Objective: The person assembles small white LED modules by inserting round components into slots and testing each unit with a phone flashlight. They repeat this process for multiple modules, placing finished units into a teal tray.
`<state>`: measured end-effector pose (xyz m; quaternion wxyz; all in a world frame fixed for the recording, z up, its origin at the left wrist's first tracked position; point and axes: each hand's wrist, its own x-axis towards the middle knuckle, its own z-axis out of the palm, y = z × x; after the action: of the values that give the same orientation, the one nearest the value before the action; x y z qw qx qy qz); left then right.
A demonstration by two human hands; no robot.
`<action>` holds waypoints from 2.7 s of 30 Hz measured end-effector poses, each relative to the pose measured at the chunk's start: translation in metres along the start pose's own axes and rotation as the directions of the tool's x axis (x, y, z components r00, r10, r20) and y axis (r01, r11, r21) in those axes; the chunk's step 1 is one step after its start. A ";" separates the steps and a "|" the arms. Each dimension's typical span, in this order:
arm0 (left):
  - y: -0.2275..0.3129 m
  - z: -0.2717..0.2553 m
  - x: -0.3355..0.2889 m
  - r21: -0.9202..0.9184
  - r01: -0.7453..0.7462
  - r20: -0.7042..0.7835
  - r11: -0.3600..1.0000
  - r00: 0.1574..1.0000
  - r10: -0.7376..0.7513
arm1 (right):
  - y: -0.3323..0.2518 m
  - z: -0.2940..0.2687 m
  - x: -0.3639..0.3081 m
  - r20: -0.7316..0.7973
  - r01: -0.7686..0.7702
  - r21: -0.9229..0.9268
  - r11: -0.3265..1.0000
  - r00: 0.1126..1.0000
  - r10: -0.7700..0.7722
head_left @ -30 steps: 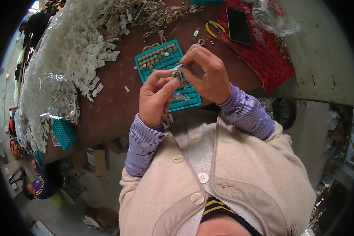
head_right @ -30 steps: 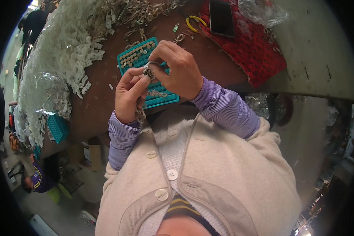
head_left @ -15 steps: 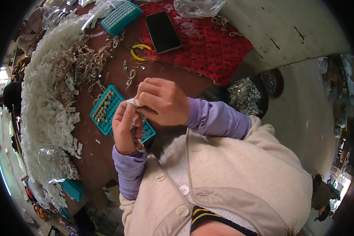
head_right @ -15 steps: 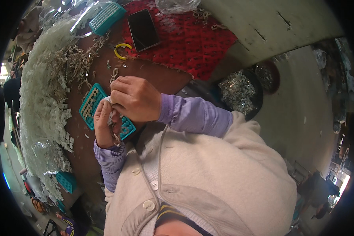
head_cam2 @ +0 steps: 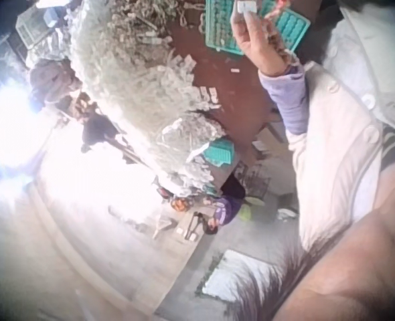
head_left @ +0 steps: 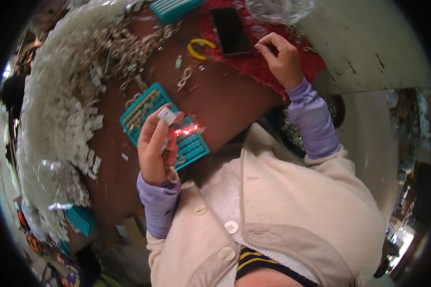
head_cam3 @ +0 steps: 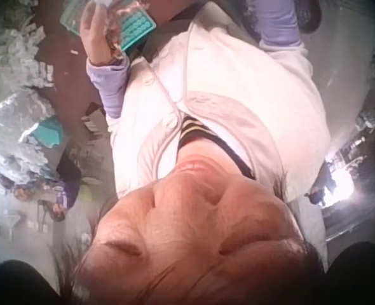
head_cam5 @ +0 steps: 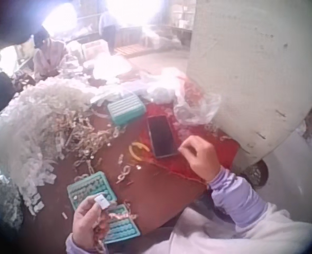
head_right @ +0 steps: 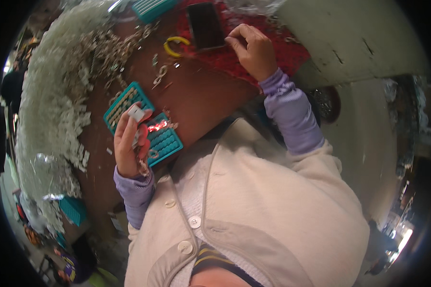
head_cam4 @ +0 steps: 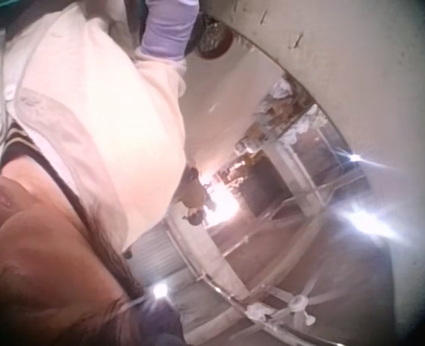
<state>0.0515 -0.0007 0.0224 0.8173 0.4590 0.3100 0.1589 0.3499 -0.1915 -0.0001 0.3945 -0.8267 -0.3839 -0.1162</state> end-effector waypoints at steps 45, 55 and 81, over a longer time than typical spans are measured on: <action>-0.004 -0.017 -0.047 0.686 -0.445 0.069 0.575 0.827 0.558 | -0.160 0.071 -0.080 0.255 0.118 0.565 0.816 0.916 -0.309; -0.002 -0.021 -0.045 0.378 -0.263 -0.216 0.888 0.907 0.360 | -0.153 0.070 -0.063 0.272 0.136 0.621 0.772 0.886 -0.375; 0.087 -0.173 0.060 0.941 0.110 0.120 -0.321 0.778 0.617 | -0.170 0.084 -0.066 0.403 -0.169 0.795 0.583 0.865 -0.298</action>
<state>-0.0141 0.1910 0.0075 -0.0308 0.9167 0.3709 0.1454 0.1727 -0.0985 0.0074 0.6093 -0.5399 -0.5125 0.2732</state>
